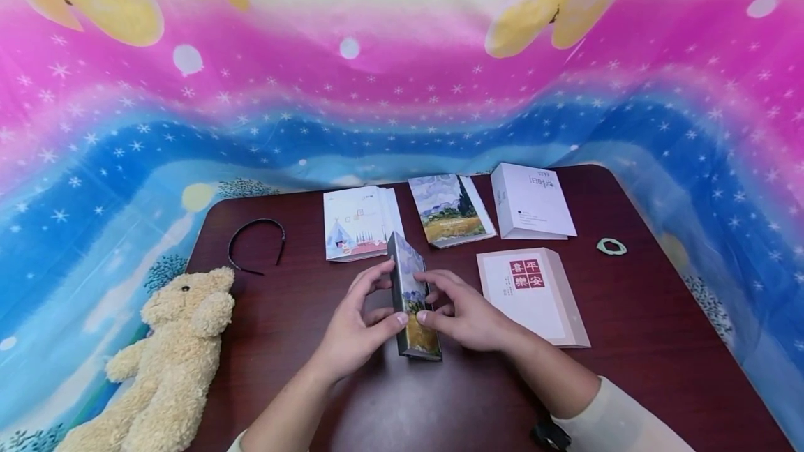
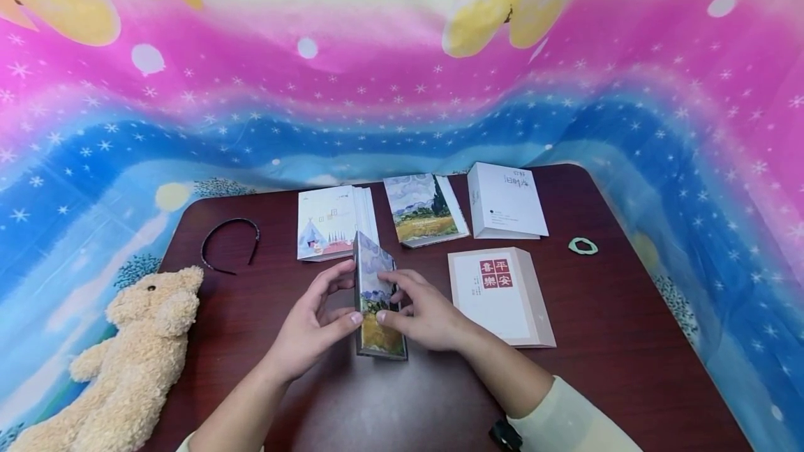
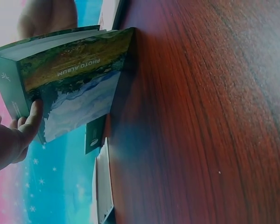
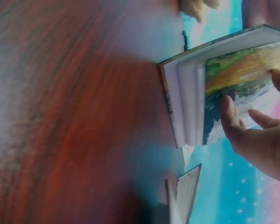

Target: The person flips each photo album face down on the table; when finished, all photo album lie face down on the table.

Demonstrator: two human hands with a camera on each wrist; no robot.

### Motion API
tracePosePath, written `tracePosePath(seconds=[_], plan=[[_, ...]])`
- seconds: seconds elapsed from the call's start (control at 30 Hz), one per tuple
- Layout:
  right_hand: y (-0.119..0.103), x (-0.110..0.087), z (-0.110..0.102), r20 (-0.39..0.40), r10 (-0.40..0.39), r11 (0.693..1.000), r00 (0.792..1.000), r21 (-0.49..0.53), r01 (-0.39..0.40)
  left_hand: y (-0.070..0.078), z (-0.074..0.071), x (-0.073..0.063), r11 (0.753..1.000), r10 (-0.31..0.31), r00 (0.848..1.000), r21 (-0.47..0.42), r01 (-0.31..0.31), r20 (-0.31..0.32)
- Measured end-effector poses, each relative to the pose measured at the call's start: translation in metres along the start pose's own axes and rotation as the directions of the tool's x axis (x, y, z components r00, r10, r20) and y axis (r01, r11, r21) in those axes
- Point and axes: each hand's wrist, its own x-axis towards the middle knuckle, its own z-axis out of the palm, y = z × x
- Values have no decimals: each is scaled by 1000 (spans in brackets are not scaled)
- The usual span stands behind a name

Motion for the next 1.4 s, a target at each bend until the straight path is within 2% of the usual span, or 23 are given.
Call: tracePosePath(seconds=[0.3,0.53,0.7,0.97,1.1,1.3,1.4], plan=[[-13,-2,-1,-11,-42,998,999,54,43,2,3,1,999,43,999,-5,-43,8],[-18,-2,-1,-3,-53,996,999,78,53,5,3,0,999,48,999,-9,-47,17],[-19,-3,-1,-12,-50,995,999,82,51,6,3,0,999,53,998,-16,-52,35],[-20,-5,-2,-42,-31,995,999,97,35,3,4,2,993,105,993,-51,-103,48],[-20,-6,-4,-42,-15,990,999,138,21,0,4,2,994,85,996,-73,-82,30],[-18,-8,-7,-52,2,983,999,183,7,-6,4,5,993,-21,1000,-113,23,20],[-18,-8,-7,-59,4,982,998,188,8,-13,4,7,990,-51,998,-132,54,29]])
